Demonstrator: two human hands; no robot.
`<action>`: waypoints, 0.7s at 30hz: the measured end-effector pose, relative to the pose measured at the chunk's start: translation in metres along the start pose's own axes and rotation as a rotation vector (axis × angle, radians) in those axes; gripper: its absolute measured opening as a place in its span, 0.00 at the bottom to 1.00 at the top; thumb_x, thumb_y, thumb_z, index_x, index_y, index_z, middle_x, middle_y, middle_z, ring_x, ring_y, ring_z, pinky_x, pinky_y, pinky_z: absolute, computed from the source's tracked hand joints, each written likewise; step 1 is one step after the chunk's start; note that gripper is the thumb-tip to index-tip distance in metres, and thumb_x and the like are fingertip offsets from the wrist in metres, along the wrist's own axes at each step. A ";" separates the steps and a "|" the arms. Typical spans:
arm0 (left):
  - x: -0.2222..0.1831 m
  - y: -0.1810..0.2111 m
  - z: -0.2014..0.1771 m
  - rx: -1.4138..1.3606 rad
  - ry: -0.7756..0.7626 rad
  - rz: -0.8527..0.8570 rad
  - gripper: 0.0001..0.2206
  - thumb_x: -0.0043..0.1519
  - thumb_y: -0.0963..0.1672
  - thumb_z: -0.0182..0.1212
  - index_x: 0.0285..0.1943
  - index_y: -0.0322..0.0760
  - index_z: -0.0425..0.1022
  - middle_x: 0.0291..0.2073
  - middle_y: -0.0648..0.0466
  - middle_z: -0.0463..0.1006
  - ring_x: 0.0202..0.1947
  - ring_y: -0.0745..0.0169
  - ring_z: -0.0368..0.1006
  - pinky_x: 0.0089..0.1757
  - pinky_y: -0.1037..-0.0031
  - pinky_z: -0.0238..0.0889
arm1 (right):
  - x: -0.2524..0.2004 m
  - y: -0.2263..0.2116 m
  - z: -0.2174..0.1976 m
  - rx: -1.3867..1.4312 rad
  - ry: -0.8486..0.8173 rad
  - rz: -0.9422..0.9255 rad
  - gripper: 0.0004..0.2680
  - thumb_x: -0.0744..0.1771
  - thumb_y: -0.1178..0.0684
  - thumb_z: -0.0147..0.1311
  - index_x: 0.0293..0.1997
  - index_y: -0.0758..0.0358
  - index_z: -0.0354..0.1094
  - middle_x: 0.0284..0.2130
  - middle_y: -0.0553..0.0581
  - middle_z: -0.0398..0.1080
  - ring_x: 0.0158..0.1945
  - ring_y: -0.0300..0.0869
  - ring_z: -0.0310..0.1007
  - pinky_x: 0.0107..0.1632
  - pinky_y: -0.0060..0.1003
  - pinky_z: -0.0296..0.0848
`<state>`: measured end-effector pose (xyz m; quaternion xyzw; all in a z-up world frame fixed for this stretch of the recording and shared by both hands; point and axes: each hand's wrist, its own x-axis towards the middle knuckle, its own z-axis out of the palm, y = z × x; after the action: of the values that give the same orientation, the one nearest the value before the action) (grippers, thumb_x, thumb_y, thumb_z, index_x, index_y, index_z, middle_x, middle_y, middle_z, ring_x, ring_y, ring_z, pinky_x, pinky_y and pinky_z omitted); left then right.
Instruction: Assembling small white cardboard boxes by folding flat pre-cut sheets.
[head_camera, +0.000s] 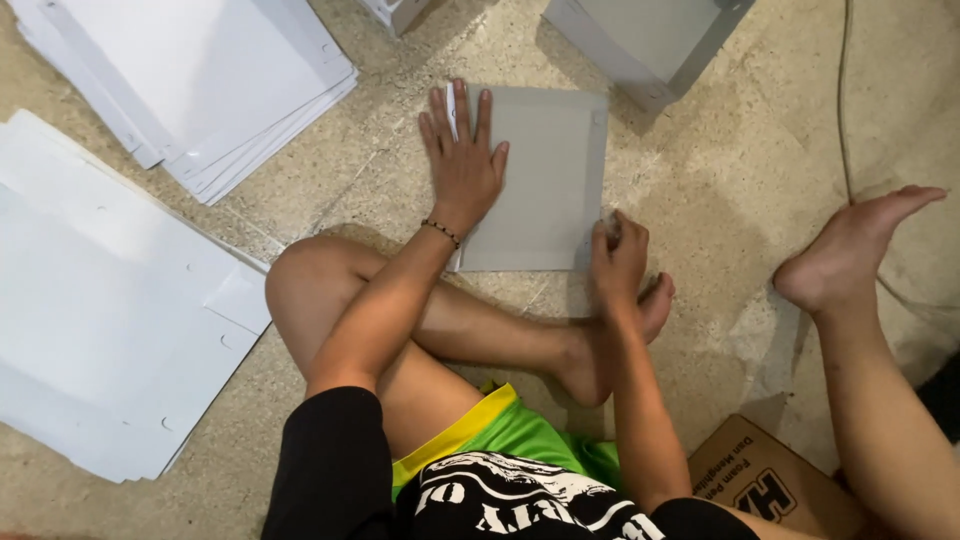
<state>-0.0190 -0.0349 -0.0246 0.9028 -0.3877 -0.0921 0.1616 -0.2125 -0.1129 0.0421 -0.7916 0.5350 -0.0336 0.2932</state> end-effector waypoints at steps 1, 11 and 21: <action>0.001 0.003 -0.002 0.011 -0.001 0.021 0.29 0.66 0.52 0.43 0.71 0.36 0.39 0.65 0.38 0.29 0.64 0.34 0.21 0.59 0.47 0.19 | 0.000 0.001 -0.004 0.128 -0.045 0.008 0.17 0.64 0.51 0.43 0.56 0.71 0.54 0.45 0.65 0.62 0.46 0.49 0.64 0.46 0.38 0.65; 0.007 0.017 0.002 0.052 -0.021 0.161 0.26 0.66 0.47 0.46 0.71 0.38 0.42 0.66 0.44 0.32 0.65 0.38 0.25 0.61 0.52 0.24 | -0.013 0.008 0.039 -0.188 0.060 -0.387 0.22 0.66 0.47 0.39 0.62 0.72 0.43 0.61 0.72 0.42 0.64 0.60 0.41 0.62 0.56 0.40; -0.002 0.037 0.038 0.151 0.244 0.343 0.30 0.64 0.63 0.24 0.72 0.56 0.31 0.68 0.48 0.23 0.65 0.36 0.14 0.54 0.34 0.08 | -0.016 0.003 0.061 -0.223 -0.153 -0.240 0.29 0.66 0.43 0.37 0.60 0.86 0.29 0.59 0.84 0.27 0.64 0.68 0.21 0.62 0.60 0.25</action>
<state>-0.0563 -0.0660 -0.0460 0.8377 -0.5189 0.0761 0.1525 -0.1991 -0.0735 -0.0054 -0.8776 0.4131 0.0515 0.2376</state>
